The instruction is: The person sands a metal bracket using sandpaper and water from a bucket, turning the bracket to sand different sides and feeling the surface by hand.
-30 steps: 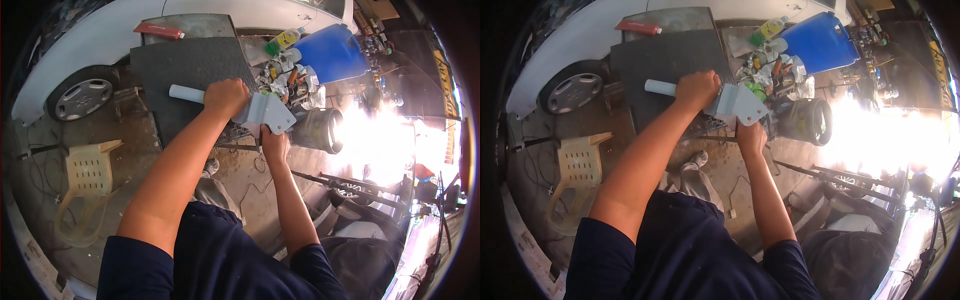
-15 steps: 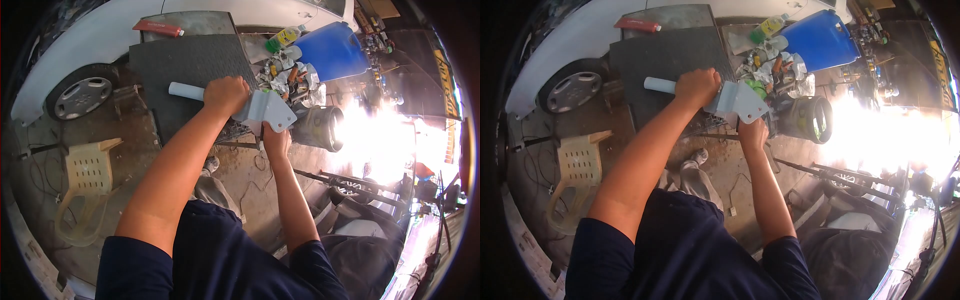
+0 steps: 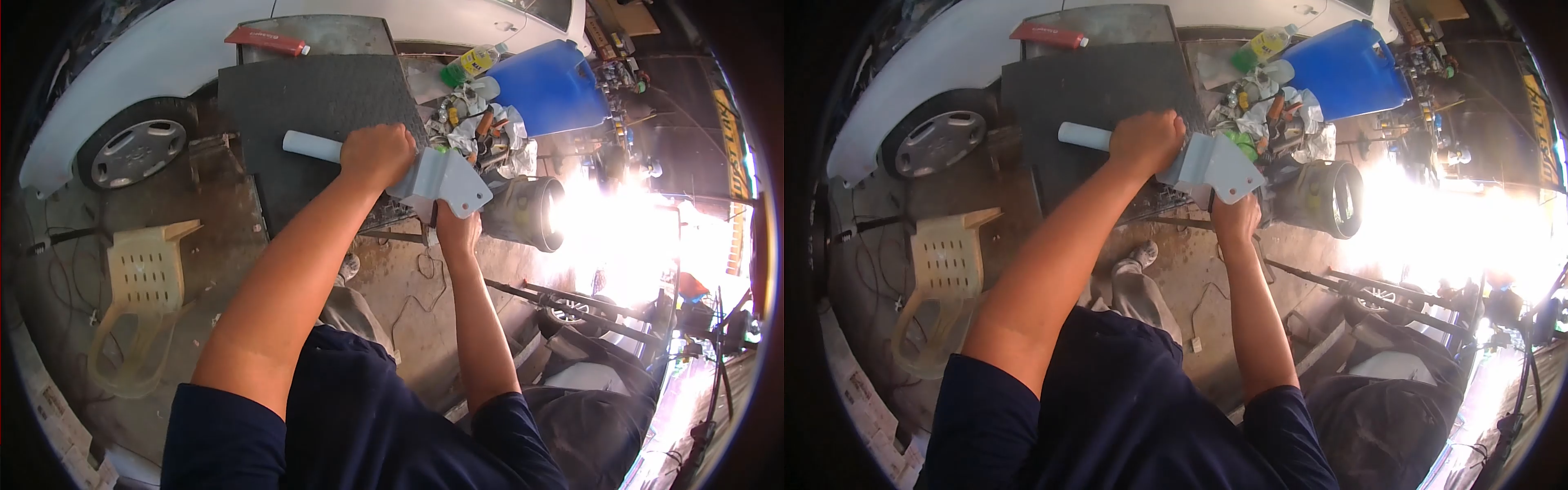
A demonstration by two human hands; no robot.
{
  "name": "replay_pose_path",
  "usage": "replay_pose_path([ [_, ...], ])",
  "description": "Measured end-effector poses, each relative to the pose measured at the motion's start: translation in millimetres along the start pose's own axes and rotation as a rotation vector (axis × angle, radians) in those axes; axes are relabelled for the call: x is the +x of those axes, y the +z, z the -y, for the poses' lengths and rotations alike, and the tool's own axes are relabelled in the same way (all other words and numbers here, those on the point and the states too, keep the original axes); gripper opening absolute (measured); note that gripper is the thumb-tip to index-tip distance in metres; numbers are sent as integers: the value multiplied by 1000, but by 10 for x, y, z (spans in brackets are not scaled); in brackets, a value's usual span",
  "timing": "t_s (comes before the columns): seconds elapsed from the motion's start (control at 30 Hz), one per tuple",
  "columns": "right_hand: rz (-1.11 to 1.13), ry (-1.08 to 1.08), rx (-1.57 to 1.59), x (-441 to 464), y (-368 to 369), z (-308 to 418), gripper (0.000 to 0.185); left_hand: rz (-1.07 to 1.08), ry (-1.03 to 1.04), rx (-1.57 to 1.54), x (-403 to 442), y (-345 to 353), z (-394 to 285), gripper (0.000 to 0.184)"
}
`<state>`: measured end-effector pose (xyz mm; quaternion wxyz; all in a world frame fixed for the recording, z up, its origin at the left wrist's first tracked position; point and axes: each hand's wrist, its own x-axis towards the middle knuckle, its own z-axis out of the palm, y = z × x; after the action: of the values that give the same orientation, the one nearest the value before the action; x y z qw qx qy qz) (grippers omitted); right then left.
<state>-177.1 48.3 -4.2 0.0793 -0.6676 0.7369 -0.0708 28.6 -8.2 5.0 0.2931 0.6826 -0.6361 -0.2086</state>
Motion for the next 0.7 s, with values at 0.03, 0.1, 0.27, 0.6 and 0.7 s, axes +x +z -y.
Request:
replay_pose_path([
  [0.03, -30, -10, -19, -40, 44, 2, 36, -2, 2, 4, 8, -27, -6, 36],
  [0.1, 0, -67, -2, -168, 53, 102, 37, -18, 0, -20, 21, -40, 1, 36],
  [0.27, 29, 25, 18, 0, -13, -66, 36, 11, -23, -5, 9, -37, -20, 36],
  [0.6, 153, -52, -66, -199, -95, 62, 40, 16, -7, 7, 45, -38, 3, 38],
  [0.7, 31, -27, -44, -135, -38, -22, 39, 23, -7, 6, 12, -45, -29, 38],
])
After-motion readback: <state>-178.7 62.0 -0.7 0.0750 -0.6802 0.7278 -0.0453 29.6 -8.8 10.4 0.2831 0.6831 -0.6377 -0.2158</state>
